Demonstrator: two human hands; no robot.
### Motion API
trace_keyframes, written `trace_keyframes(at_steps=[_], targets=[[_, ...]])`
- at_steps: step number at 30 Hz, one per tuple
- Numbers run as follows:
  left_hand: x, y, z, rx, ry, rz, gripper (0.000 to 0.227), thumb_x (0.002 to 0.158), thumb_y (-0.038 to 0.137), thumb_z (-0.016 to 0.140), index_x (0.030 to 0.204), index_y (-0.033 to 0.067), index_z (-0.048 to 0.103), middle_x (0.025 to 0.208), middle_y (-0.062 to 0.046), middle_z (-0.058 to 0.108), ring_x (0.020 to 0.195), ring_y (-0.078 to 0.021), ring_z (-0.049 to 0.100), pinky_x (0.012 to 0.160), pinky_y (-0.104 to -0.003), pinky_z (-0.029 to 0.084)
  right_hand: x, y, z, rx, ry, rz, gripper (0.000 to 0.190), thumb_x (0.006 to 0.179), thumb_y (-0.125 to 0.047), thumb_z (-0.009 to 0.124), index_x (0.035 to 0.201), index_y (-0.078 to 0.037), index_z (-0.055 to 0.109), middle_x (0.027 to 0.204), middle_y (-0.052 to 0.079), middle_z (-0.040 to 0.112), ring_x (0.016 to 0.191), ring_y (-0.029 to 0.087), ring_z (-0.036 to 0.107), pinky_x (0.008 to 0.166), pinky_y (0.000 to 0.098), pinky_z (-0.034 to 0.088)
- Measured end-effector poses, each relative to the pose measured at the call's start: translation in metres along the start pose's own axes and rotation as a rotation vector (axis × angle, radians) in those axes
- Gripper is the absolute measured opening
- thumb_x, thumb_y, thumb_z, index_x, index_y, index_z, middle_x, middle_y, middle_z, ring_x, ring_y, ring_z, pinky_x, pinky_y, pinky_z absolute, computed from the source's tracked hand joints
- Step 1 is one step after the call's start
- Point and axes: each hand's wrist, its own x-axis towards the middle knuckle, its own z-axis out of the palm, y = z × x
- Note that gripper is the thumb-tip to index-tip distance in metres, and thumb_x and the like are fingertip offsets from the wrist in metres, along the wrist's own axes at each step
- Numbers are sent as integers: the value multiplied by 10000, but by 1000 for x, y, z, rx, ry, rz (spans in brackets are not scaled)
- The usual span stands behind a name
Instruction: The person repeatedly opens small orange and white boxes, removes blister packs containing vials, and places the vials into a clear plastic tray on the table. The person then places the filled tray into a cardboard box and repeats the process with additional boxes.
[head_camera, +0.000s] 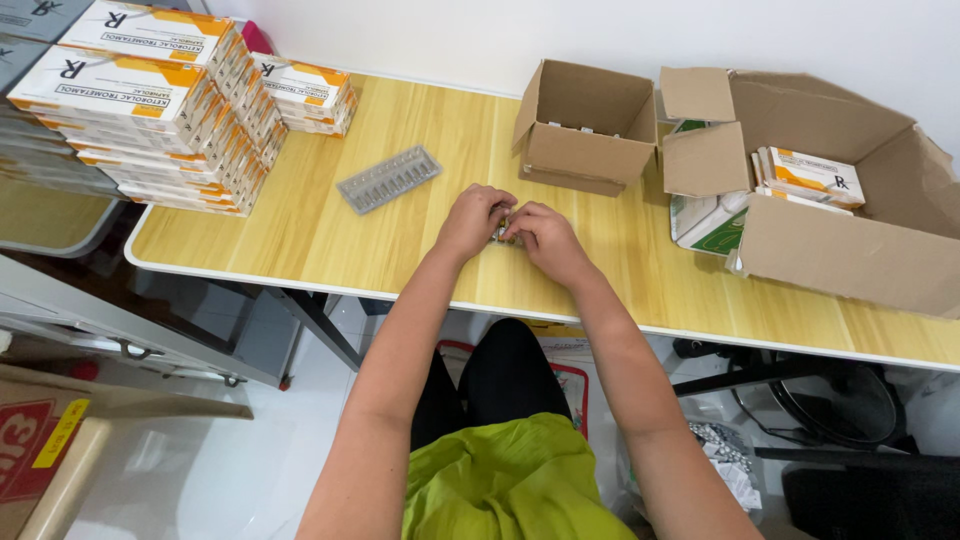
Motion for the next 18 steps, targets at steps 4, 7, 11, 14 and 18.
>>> trace_keyframes(at_steps=[4, 7, 11, 14, 18], targets=[[0, -3, 2, 6, -2, -3, 181, 868, 46, 700, 1032, 56, 776, 980, -113, 751, 991, -306, 650, 873, -410, 539, -3, -8, -5, -83, -16, 7, 284, 816, 101, 642, 961, -96, 786, 1142, 76, 716, 1097, 261, 645, 938, 382, 531], [0, -5, 3, -9, 25, 13, 177, 866, 45, 702, 1028, 49, 775, 975, -117, 749, 994, -306, 650, 880, -411, 536, -11, -17, -16, -256, -85, -37, 437, 771, 111, 602, 1057, -136, 823, 1209, 76, 729, 1132, 294, 611, 990, 450, 457], [-2, 2, 1, 15, 88, 83, 231, 877, 55, 717, 1106, 48, 747, 1092, -126, 730, 1067, -327, 642, 938, -424, 526, -21, -30, -32, -141, -113, -66, 553, 808, 95, 550, 1267, -153, 733, 1374, 123, 664, 1192, 341, 575, 1067, 439, 433], [9, 21, -5, 7, 266, 254, 318, 889, 66, 737, 1202, 32, 694, 1221, -153, 680, 1136, -360, 616, 982, -440, 506, -12, -27, -55, -79, 75, -145, 517, 875, 37, 592, 1368, -104, 654, 1406, 215, 597, 1269, 404, 531, 1089, 451, 407], [59, 59, 1, 27, 334, 280, 278, 935, 99, 724, 1207, 55, 689, 1244, -130, 677, 1166, -344, 620, 1000, -423, 512, 44, 18, -101, -215, 410, -99, 343, 940, -53, 657, 1281, -83, 687, 1294, 169, 685, 1248, 376, 602, 1096, 443, 460]])
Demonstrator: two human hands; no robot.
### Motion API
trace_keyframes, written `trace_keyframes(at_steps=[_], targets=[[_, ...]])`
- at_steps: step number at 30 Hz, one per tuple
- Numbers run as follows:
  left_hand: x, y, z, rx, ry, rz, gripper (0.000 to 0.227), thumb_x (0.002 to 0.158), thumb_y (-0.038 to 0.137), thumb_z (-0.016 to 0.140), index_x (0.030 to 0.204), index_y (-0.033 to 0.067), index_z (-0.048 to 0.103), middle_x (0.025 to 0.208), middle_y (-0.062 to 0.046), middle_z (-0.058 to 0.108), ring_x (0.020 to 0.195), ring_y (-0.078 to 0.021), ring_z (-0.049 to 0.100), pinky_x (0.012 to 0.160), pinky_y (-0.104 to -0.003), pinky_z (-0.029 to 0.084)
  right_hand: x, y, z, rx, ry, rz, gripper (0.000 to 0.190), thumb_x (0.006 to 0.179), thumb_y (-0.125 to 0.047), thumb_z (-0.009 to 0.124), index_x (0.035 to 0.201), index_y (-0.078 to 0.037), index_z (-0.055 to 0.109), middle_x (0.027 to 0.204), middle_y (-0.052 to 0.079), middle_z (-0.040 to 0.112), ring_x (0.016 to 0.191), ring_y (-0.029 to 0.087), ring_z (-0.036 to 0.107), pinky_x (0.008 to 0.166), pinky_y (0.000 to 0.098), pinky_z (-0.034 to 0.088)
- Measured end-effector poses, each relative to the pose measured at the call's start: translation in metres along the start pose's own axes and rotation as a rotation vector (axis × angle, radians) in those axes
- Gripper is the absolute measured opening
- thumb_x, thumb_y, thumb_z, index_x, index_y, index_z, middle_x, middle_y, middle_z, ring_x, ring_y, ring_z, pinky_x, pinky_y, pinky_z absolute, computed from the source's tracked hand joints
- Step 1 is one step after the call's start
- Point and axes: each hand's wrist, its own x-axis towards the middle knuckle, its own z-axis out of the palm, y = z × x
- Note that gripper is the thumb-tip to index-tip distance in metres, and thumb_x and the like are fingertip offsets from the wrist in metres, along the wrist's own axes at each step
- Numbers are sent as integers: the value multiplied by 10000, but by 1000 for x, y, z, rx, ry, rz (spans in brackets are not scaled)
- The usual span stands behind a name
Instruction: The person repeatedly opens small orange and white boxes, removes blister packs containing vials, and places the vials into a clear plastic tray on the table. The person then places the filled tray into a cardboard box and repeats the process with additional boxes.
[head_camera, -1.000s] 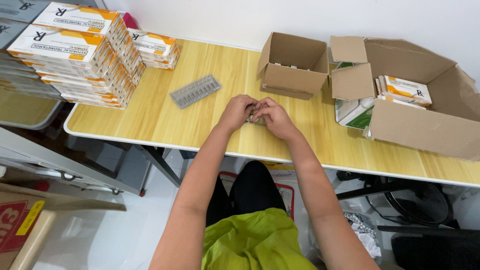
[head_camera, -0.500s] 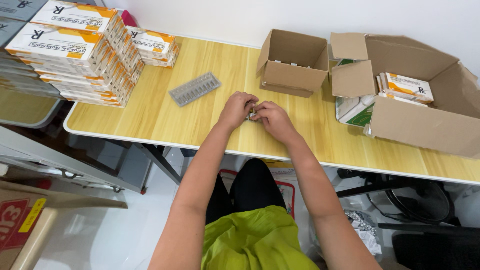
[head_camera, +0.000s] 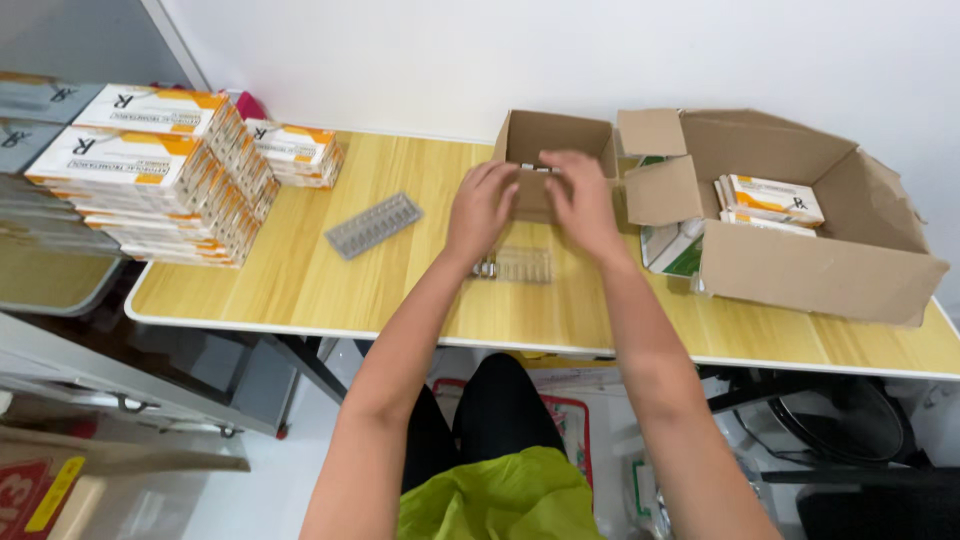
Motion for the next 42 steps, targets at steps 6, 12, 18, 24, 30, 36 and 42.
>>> trace_keyframes(at_steps=[6, 12, 18, 24, 30, 36, 42], targets=[[86, -7, 70, 280, -500, -248, 213, 971, 78, 584, 1117, 55, 737, 1187, -175, 708, 1133, -368, 663, 958, -472, 535, 80, 119, 43, -232, -503, 319, 328, 830, -147, 760, 1150, -76, 743, 1167, 199, 723, 1087, 386, 678, 938, 433, 544], [134, -90, 155, 467, -942, -531, 281, 880, 63, 644, 1127, 88, 775, 1246, -206, 690, 1157, -380, 665, 955, -473, 555, 88, 186, 77, -173, -779, 521, 462, 831, -105, 703, 1292, -139, 695, 1282, 159, 696, 1179, 359, 645, 972, 423, 521], [135, -137, 196, 529, -1145, -714, 307, 866, 86, 674, 1153, 120, 778, 1285, -211, 676, 1192, -383, 649, 980, -470, 541, 87, 198, 90, -14, -792, 950, 397, 880, -201, 677, 1267, -116, 684, 1287, 135, 679, 1188, 310, 614, 994, 405, 468], [131, -140, 208, 544, -1245, -702, 289, 871, 96, 676, 1142, 107, 775, 1274, -212, 682, 1182, -381, 655, 973, -470, 544, 80, 212, 95, -5, -774, 1019, 376, 910, -229, 606, 1252, -95, 683, 1303, 152, 668, 1191, 315, 606, 1009, 415, 450], [129, -144, 207, 545, -1268, -685, 272, 875, 107, 678, 1130, 95, 773, 1262, -214, 687, 1171, -378, 661, 965, -471, 547, 74, 218, 99, -14, -766, 1024, 380, 940, -258, 535, 1237, -73, 683, 1319, 170, 656, 1194, 320, 598, 1023, 426, 432], [134, -145, 208, 551, -1265, -654, 257, 880, 117, 681, 1118, 83, 771, 1251, -216, 693, 1161, -376, 667, 958, -472, 550, 77, 225, 103, -45, -740, 1011, 408, 970, -287, 464, 1221, -51, 682, 1335, 187, 645, 1197, 326, 590, 1038, 436, 414], [133, -149, 210, 550, -1260, -627, 245, 884, 128, 683, 1107, 71, 768, 1240, -218, 699, 1151, -374, 673, 950, -472, 553, 83, 212, 94, -278, -862, 616, 280, 925, -140, 526, 984, -5, 763, 1103, 220, 740, 983, 359, 704, 877, 475, 526]])
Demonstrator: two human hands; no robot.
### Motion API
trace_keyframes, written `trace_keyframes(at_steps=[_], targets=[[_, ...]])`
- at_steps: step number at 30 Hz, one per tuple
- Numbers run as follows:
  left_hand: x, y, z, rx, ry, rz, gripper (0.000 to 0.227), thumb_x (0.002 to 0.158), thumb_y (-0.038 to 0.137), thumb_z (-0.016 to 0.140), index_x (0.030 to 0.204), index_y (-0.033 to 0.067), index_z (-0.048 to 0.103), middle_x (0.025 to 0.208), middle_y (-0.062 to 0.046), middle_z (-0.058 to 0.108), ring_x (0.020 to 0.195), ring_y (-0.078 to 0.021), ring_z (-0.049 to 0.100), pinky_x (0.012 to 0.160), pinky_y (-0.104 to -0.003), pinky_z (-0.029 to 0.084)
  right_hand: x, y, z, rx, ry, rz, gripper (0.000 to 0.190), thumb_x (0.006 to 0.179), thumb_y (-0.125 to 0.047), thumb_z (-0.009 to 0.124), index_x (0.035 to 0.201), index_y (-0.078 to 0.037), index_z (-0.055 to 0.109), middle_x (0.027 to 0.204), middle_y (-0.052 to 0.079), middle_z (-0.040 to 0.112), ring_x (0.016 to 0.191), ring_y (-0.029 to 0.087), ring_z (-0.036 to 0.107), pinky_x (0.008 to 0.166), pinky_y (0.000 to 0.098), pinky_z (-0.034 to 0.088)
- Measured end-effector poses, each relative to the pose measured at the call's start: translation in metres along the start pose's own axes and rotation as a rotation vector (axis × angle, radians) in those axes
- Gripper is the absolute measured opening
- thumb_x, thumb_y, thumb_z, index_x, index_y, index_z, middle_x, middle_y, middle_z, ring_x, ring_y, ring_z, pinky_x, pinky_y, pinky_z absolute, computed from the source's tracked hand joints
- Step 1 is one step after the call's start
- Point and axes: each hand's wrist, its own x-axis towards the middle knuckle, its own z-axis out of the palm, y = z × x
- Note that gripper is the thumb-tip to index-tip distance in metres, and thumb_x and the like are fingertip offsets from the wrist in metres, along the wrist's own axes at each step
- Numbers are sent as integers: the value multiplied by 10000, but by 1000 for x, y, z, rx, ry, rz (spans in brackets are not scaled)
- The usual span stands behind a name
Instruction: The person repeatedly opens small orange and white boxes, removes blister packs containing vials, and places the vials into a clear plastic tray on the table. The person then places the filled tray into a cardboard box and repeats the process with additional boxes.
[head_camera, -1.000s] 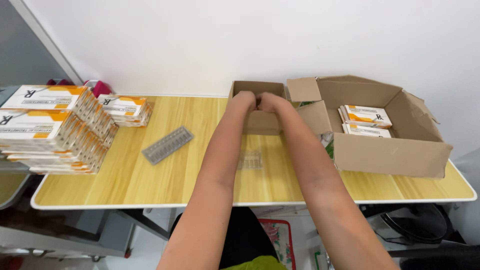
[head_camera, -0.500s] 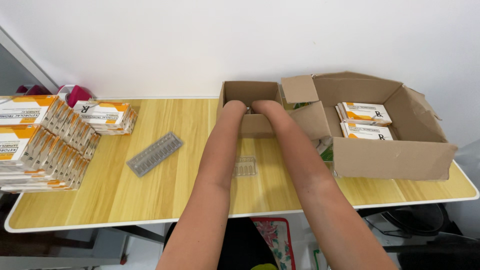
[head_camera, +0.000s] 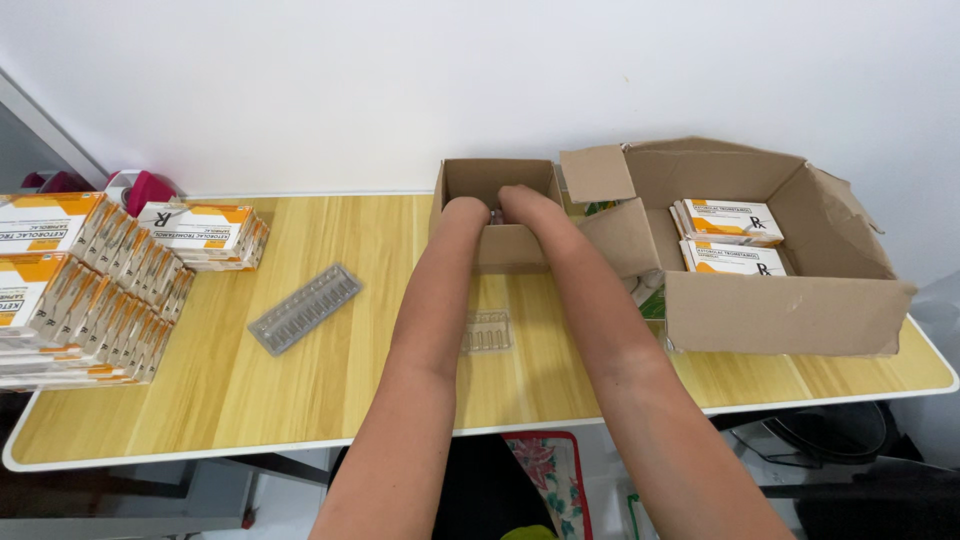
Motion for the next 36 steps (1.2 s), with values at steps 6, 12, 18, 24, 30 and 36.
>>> trace_keyframes(at_steps=[6, 12, 18, 24, 30, 36], targets=[[2, -6, 9, 13, 16, 21, 236, 889, 138, 685, 1095, 58, 766, 1229, -219, 705, 1140, -372, 679, 943, -473, 556, -19, -13, -9, -62, 150, -112, 123, 829, -133, 724, 853, -18, 762, 956, 238, 728, 922, 392, 705, 816, 479, 554], [-3, -10, 4, 24, 38, 45, 229, 893, 149, 688, 1084, 46, 764, 1218, -221, 711, 1130, -369, 686, 935, -474, 558, -33, -26, -18, 4, 409, -109, 88, 841, -127, 703, 868, -83, 774, 943, 196, 742, 919, 390, 701, 829, 497, 557], [-25, -6, -4, 42, 73, 108, 227, 898, 159, 690, 1072, 34, 761, 1207, -223, 717, 1120, -367, 692, 928, -474, 561, -48, -35, -26, 140, 696, -153, 80, 842, -99, 714, 895, -77, 771, 937, 185, 728, 899, 396, 683, 807, 509, 545], [-75, -4, -19, -63, 429, 286, 227, 902, 170, 692, 1060, 21, 759, 1196, -224, 723, 1110, -365, 698, 920, -475, 564, -54, -35, -35, 339, 1101, -375, 59, 903, -11, 702, 937, -19, 749, 923, 157, 702, 844, 339, 689, 770, 441, 568], [-146, -24, -23, -559, 1063, 618, 118, 966, 108, 663, 1039, 19, 689, 982, -163, 709, 865, -322, 716, 772, -428, 568, -78, -38, -48, 1086, 1027, -477, 129, 982, 62, 644, 1102, 60, 689, 993, 95, 719, 878, 154, 730, 808, 278, 628], [-209, -70, 52, -1337, 715, 689, 155, 1068, 70, 544, 1197, 15, 608, 968, -49, 700, 837, -83, 693, 734, -266, 592, -154, -58, -2, 1515, 730, -444, 205, 956, 82, 678, 1161, 67, 668, 1035, 119, 723, 941, 170, 726, 873, 280, 609]])
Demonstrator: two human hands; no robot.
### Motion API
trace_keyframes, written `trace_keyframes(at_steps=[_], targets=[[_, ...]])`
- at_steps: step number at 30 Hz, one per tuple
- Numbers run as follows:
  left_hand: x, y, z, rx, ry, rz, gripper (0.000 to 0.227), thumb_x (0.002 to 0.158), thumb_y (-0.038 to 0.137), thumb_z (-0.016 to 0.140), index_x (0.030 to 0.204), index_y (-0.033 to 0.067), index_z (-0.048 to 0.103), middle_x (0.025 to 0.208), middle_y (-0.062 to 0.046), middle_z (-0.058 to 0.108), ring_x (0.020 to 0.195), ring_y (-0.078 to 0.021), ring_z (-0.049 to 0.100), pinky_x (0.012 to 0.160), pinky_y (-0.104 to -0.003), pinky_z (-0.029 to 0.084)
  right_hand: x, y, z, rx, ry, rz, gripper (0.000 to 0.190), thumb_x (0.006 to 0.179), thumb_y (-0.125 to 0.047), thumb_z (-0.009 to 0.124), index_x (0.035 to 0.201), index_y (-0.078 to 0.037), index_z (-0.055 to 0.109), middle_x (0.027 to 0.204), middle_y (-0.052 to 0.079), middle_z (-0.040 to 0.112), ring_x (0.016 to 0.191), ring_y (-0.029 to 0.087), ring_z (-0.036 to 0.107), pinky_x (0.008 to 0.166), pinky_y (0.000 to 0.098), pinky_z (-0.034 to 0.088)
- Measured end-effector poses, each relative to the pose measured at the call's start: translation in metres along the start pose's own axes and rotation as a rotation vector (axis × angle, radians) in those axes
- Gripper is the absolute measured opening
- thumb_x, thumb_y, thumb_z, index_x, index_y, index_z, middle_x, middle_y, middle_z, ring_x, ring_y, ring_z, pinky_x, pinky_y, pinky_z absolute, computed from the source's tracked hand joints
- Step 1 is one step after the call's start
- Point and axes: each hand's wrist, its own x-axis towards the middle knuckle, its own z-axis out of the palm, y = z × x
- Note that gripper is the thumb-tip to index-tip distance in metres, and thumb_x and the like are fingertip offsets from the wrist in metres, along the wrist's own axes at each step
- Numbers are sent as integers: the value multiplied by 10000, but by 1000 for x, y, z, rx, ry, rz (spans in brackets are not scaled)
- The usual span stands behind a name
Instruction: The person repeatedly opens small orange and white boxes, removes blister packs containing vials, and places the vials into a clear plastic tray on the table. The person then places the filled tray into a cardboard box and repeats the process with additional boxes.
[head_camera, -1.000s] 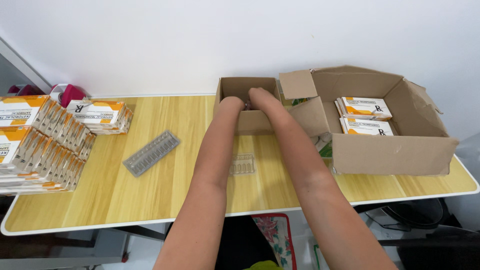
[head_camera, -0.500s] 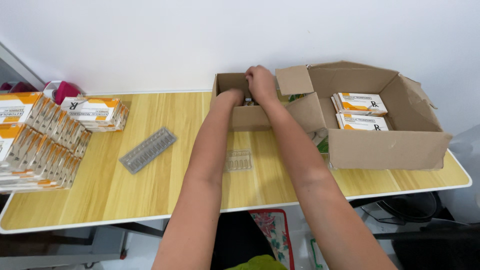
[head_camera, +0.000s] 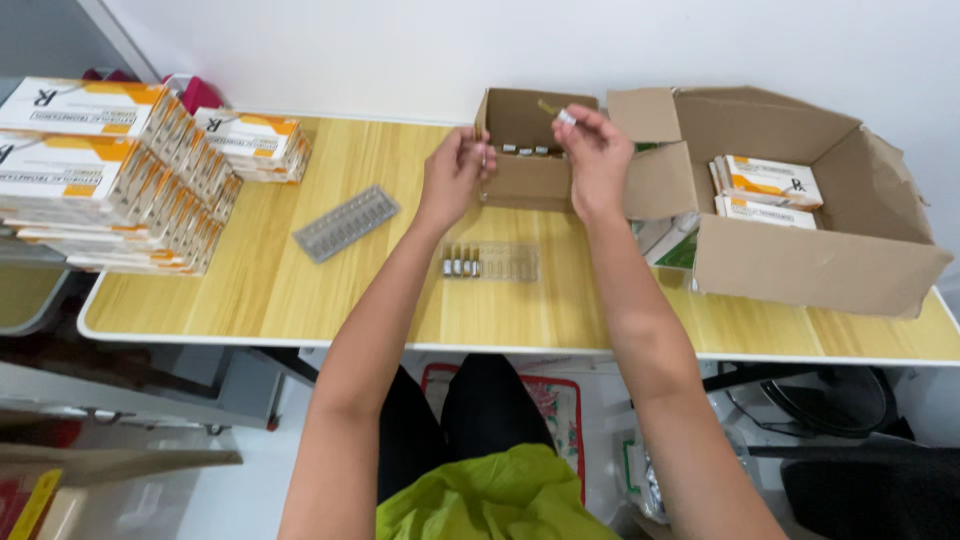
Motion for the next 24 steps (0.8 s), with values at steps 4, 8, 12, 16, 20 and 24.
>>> trace_keyframes(at_steps=[4, 8, 12, 16, 20, 24], targets=[[-62, -21, -15, 19, -26, -88, 181, 1059, 75, 536, 1218, 22, 604, 987, -36, 723, 856, -84, 708, 744, -254, 584, -83, -2, 6, -57, -83, 41, 233, 910, 104, 715, 1139, 70, 686, 1066, 121, 739, 973, 159, 722, 905, 266, 602], [-94, -32, -20, 137, 29, -149, 173, 1035, 73, 565, 1190, 15, 615, 956, -54, 729, 853, -97, 716, 740, -259, 582, -137, -2, 12, -269, -144, -1, 183, 911, 98, 720, 1088, 51, 718, 1084, 84, 714, 969, 126, 689, 888, 241, 576], [-106, -28, -22, 297, 33, 21, 153, 1023, 53, 587, 1153, -18, 626, 911, -87, 733, 840, -137, 727, 783, -282, 582, -162, -5, 14, -523, -217, -139, 171, 884, 99, 716, 1035, 28, 750, 1084, 87, 708, 939, 128, 685, 844, 246, 578], [-108, -21, -21, 370, 61, 31, 155, 1010, 52, 599, 1144, -21, 627, 900, -98, 734, 827, -155, 731, 764, -292, 576, -167, -4, 18, -661, -207, -137, 181, 861, 72, 736, 1029, 9, 762, 1026, 80, 727, 853, 115, 682, 788, 241, 575], [-110, -15, -20, 380, 63, 2, 166, 995, 52, 599, 1144, -14, 632, 910, -100, 741, 834, -159, 741, 752, -295, 581, -168, 1, 24, -728, -196, -154, 145, 874, 36, 750, 1015, 10, 768, 970, 80, 735, 808, 119, 683, 749, 243, 570], [-111, -12, -19, 431, 54, 4, 165, 1003, 64, 608, 1141, -22, 634, 891, -114, 742, 816, -183, 736, 754, -319, 571, -170, 3, 26, -777, -226, -198, 122, 883, 5, 768, 1004, 15, 762, 922, 84, 724, 764, 123, 681, 712, 248, 562]])
